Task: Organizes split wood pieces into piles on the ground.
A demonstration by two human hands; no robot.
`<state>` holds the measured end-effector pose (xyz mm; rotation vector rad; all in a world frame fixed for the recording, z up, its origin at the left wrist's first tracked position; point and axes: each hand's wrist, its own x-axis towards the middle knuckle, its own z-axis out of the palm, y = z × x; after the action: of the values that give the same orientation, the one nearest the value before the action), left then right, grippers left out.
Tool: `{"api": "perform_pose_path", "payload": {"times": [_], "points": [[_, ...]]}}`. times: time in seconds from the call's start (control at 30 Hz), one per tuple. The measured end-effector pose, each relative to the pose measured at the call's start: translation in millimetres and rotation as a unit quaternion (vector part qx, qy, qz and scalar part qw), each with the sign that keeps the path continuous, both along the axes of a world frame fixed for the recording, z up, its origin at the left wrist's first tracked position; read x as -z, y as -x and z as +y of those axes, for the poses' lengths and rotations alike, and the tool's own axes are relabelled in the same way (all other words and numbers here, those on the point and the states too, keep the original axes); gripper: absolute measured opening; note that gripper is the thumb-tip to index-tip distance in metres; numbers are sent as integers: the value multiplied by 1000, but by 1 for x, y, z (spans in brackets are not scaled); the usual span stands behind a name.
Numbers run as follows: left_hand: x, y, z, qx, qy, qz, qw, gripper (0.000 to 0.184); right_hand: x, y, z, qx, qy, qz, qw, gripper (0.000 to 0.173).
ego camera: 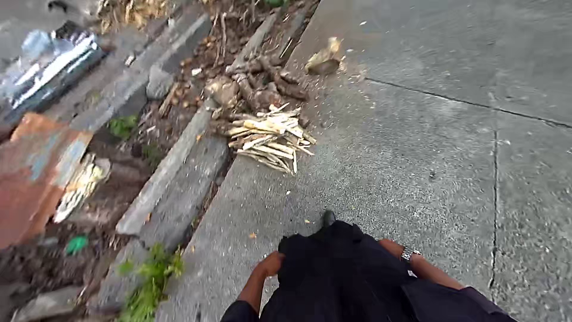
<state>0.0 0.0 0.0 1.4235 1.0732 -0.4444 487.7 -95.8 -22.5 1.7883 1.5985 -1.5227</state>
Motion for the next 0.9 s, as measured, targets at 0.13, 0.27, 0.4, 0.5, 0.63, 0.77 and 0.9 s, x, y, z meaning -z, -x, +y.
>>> {"api": "perform_pose_path", "payload": {"times": [0.13,0.27,0.4,0.5,0.63,0.77,0.9], "points": [[-51,-28,36,-46,-34,-76,995,21,-45,-34,99,-95,55,3,994,35],[-69,-44,55,-134,-15,-145,980,21,-49,-50,188,-158,81,31,984,35],[-51,-58,93,-203,-6,-149,968,21,-33,-50,287,-226,120,-15,967,36],[-32,-67,149,-219,-24,-177,959,16,-39,-46,362,-283,133,-61,948,37],[-25,-73,232,-140,3,-206,969,25,-64,-52,441,-283,153,-72,944,34],[-29,-73,264,-144,73,-203,966,40,-73,-44,499,-325,190,-90,922,32],[-24,-87,275,-203,131,-199,950,47,-80,-20,562,-424,235,-147,862,32]]}}
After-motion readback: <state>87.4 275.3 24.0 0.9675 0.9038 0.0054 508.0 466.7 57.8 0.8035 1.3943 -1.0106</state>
